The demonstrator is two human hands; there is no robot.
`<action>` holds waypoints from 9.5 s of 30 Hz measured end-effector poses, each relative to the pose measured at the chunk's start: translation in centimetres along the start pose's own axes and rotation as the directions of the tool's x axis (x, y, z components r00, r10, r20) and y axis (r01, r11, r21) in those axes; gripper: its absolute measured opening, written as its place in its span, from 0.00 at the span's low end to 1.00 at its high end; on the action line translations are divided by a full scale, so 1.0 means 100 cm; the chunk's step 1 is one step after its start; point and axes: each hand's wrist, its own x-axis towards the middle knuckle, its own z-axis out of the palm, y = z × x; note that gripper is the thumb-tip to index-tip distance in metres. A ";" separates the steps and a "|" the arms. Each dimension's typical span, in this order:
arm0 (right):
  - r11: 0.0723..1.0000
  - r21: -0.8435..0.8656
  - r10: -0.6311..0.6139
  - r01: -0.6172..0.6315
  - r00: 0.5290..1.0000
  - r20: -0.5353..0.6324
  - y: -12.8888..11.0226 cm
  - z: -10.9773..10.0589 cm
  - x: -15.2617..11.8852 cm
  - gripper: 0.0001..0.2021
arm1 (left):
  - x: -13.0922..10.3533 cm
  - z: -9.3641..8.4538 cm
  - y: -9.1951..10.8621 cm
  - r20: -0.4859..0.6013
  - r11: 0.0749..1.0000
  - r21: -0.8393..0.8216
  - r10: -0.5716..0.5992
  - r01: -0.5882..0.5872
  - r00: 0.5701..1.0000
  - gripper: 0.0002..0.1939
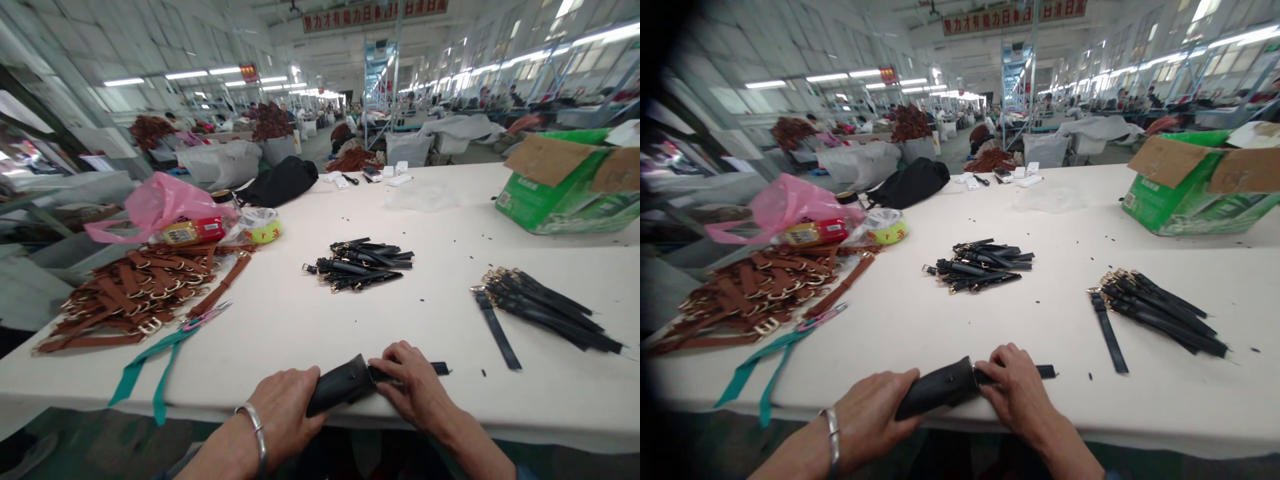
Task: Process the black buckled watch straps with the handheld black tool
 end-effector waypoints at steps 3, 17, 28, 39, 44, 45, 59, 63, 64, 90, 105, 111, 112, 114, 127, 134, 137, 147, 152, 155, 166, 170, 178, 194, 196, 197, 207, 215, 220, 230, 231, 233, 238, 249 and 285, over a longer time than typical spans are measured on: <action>1.000 -0.005 0.002 -0.002 1.000 -0.009 0.001 0.002 0.001 0.13 | 0.000 0.003 -0.001 -0.007 1.000 0.000 -0.023 0.023 1.000 0.13; 0.968 0.249 0.050 -0.039 0.998 -0.041 0.010 0.003 0.001 0.08 | -0.008 -0.030 0.007 0.042 0.994 0.106 0.003 -0.008 0.999 0.15; 0.959 0.282 0.045 -0.037 0.999 -0.022 0.014 0.002 0.001 0.11 | 0.019 -0.029 0.021 0.028 0.982 0.162 0.096 -0.100 0.995 0.11; 0.970 0.239 0.038 -0.033 0.999 -0.015 0.014 0.004 0.001 0.09 | -0.010 -0.024 0.006 0.094 0.991 0.132 0.008 -0.021 0.996 0.14; 0.971 0.240 0.015 -0.010 1.000 -0.021 0.016 0.004 0.001 0.09 | -0.002 -0.025 0.016 0.076 0.993 0.110 0.034 -0.042 0.997 0.13; 0.971 0.240 0.011 -0.006 1.000 -0.021 0.016 0.004 0.002 0.09 | 0.001 -0.025 0.018 0.082 0.991 0.117 0.051 -0.060 0.995 0.13; 0.975 0.221 0.019 -0.013 1.000 -0.023 0.018 0.007 0.001 0.10 | 0.006 -0.029 0.023 0.089 0.984 0.158 0.066 -0.079 0.994 0.12; 0.975 0.220 0.021 -0.016 1.000 -0.021 0.019 0.008 0.001 0.10 | 0.005 -0.025 0.018 0.085 0.986 0.148 0.061 -0.073 0.995 0.14; 0.975 0.220 0.017 -0.012 1.000 -0.023 0.019 0.008 0.001 0.09 | 0.004 -0.024 0.017 0.087 0.987 0.148 0.055 -0.067 0.995 0.14; 0.975 0.220 0.001 0.007 0.999 -0.034 0.017 0.007 0.000 0.09 | 0.012 -0.024 0.013 -0.007 0.988 0.131 0.081 -0.079 0.997 0.11; 0.966 0.257 0.039 -0.032 0.999 -0.022 0.012 0.002 0.000 0.08 | 0.005 -0.024 -0.004 -0.013 0.995 0.094 0.024 -0.023 1.000 0.12; 0.963 0.264 0.059 -0.051 0.998 -0.022 0.009 0.004 0.000 0.09 | 0.017 -0.024 0.009 -0.034 0.990 0.093 0.110 -0.106 0.993 0.12; 0.963 0.264 0.060 -0.051 0.998 -0.025 0.009 0.005 0.000 0.09 | 0.018 -0.025 0.009 -0.050 0.991 0.085 0.104 -0.099 0.993 0.12; 0.966 0.259 0.036 -0.028 0.999 -0.028 0.010 0.007 0.000 0.08 | 0.018 -0.026 0.006 -0.080 0.995 0.059 0.086 -0.081 0.993 0.12; 0.994 -0.034 -0.106 0.102 0.983 -0.149 0.038 0.015 -0.007 0.14 | 0.012 -0.005 -0.009 -0.115 0.997 -0.069 -0.038 0.031 0.993 0.15; 0.987 0.016 0.162 -0.161 0.983 -0.091 0.012 -0.007 -0.020 0.11 | 0.008 -0.019 -0.014 -0.141 0.995 0.056 -0.068 0.077 0.988 0.14; 0.982 0.058 0.185 -0.180 0.976 -0.112 0.014 -0.004 -0.019 0.10 | 0.005 -0.034 0.003 -0.154 0.995 0.093 -0.017 0.031 0.988 0.14; 0.981 0.128 0.159 -0.144 0.981 -0.113 0.017 -0.006 -0.023 0.10 | 0.030 -0.055 0.060 0.018 0.958 0.259 0.124 -0.124 0.992 0.16; 0.980 0.145 0.154 -0.137 0.982 -0.109 0.020 -0.004 -0.022 0.11 | 0.030 -0.062 0.050 0.065 0.941 0.314 0.112 -0.127 0.992 0.15; 0.980 0.151 0.148 -0.132 0.984 -0.100 0.020 -0.005 -0.022 0.10 | 0.034 -0.063 0.057 0.083 0.928 0.344 0.122 -0.143 0.989 0.15; 0.982 0.143 0.135 -0.123 0.987 -0.082 0.019 -0.007 -0.023 0.12 | 0.034 -0.064 0.064 0.103 0.910 0.376 0.145 -0.174 0.984 0.15; 0.982 0.139 0.138 -0.125 0.987 -0.088 0.022 -0.006 -0.023 0.12 | 0.037 -0.062 0.073 0.121 0.912 0.362 0.159 -0.193 0.980 0.16; 0.985 0.134 0.126 -0.113 0.988 -0.094 0.022 -0.006 -0.023 0.12 | 0.029 -0.060 0.049 0.090 0.937 0.317 0.122 -0.144 0.988 0.15; 0.982 0.142 0.137 -0.124 0.987 -0.088 0.020 -0.007 -0.024 0.12 | 0.024 -0.054 0.024 0.048 0.966 0.245 0.074 -0.084 0.996 0.13; 0.982 0.143 0.133 -0.119 0.987 -0.091 0.020 -0.007 -0.024 0.11 | 0.023 -0.056 0.013 0.046 0.973 0.224 0.050 -0.059 0.998 0.12; 0.983 0.142 0.131 -0.117 0.987 -0.093 0.020 -0.007 -0.024 0.11 | 0.022 -0.057 0.009 0.046 0.977 0.205 0.052 -0.061 0.998 0.12; 0.984 0.125 0.136 -0.125 0.987 -0.081 0.021 -0.006 -0.024 0.11 | 0.056 -0.036 0.030 0.064 0.992 0.033 0.116 -0.118 0.991 0.15; 0.980 0.128 0.162 -0.151 0.983 -0.085 0.014 -0.011 -0.023 0.09 | 0.032 -0.032 0.001 0.053 0.996 0.069 0.059 -0.062 0.997 0.15; 0.978 0.098 0.193 -0.183 0.975 -0.106 0.017 -0.005 -0.019 0.06 | 0.029 -0.027 0.001 0.011 0.994 0.092 0.061 -0.062 0.998 0.16; 0.969 -0.127 0.210 -0.210 0.978 -0.017 -0.001 -0.010 -0.012 0.07 | 0.010 -0.017 -0.023 -0.045 0.998 -0.066 -0.002 -0.001 0.999 0.13; 0.971 -0.141 0.194 -0.195 0.981 -0.016 -0.003 -0.012 -0.012 0.08 | 0.007 -0.018 -0.026 -0.045 0.997 -0.077 -0.009 0.006 0.999 0.13; 0.976 -0.177 0.124 -0.129 0.991 -0.043 -0.005 -0.013 -0.012 0.10 | 0.003 -0.022 -0.029 -0.044 0.995 -0.096 -0.026 0.021 0.999 0.13; 0.974 -0.207 -0.115 0.089 0.986 -0.121 0.004 -0.004 -0.022 0.12 | -0.007 -0.028 -0.019 -0.031 0.994 -0.103 -0.035 0.031 0.999 0.12; 0.996 0.081 -0.024 0.032 0.995 -0.098 0.014 -0.002 -0.023 0.05 | 0.003 -0.022 0.010 0.023 0.998 0.046 0.032 -0.033 0.999 0.13; 0.984 0.167 0.059 -0.056 0.998 -0.011 0.015 -0.008 -0.020 0.12 | 0.027 -0.027 0.037 0.027 0.993 0.095 0.074 -0.076 0.997 0.15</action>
